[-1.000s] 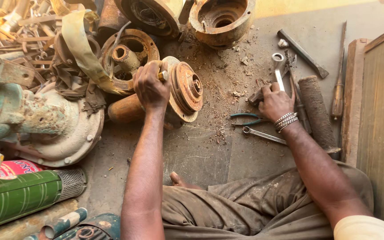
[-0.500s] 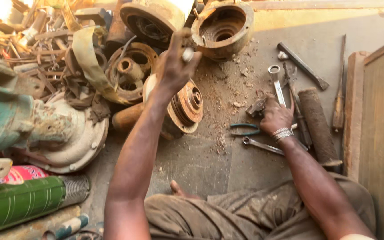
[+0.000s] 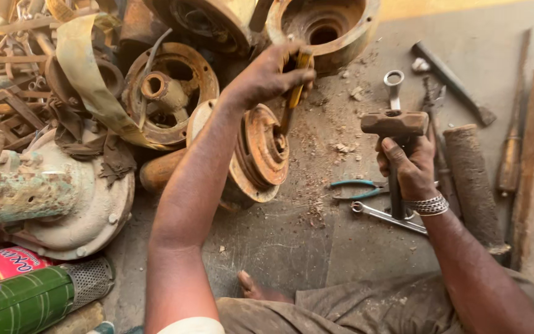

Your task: The person uses a hammer and chisel to strike and separate a rusted metal component from a larger assembly. They then use a metal rod and hammer to drive out a shaft from the housing, eventually separating the parts completely.

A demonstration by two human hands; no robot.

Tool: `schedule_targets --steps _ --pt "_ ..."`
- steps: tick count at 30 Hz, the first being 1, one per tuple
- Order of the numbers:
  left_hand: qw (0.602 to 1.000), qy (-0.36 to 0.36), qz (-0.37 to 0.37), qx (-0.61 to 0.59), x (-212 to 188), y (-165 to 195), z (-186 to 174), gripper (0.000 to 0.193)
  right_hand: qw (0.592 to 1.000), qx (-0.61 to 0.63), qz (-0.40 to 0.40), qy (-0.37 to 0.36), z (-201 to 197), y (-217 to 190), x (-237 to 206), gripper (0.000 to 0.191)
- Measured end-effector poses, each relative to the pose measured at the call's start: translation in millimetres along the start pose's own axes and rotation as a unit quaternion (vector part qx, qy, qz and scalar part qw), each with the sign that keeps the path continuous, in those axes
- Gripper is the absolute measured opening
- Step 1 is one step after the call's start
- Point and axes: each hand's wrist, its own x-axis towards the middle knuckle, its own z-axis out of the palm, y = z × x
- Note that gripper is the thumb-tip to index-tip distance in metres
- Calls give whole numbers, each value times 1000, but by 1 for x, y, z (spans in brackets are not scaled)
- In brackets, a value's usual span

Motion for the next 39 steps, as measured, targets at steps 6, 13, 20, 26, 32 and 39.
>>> schedule_targets --steps 6,13,20,26,32,39 --pt "980 81 83 164 10 -8 2 61 998 -26 42 -43 11 7 1 19" --pt "969 73 176 156 15 -12 8 70 993 -77 71 -50 17 14 -2 23" --pt "968 70 174 165 18 -15 8 66 992 -74 90 -56 23 11 -3 32" --pt "968 76 163 174 16 -11 10 66 987 -99 115 -49 25 6 -1 40" --pt "977 43 102 182 21 -15 10 67 983 -116 129 -52 23 13 -2 43" --pt "949 0 219 225 18 -15 3 85 991 -109 68 -26 32 -2 9 79"
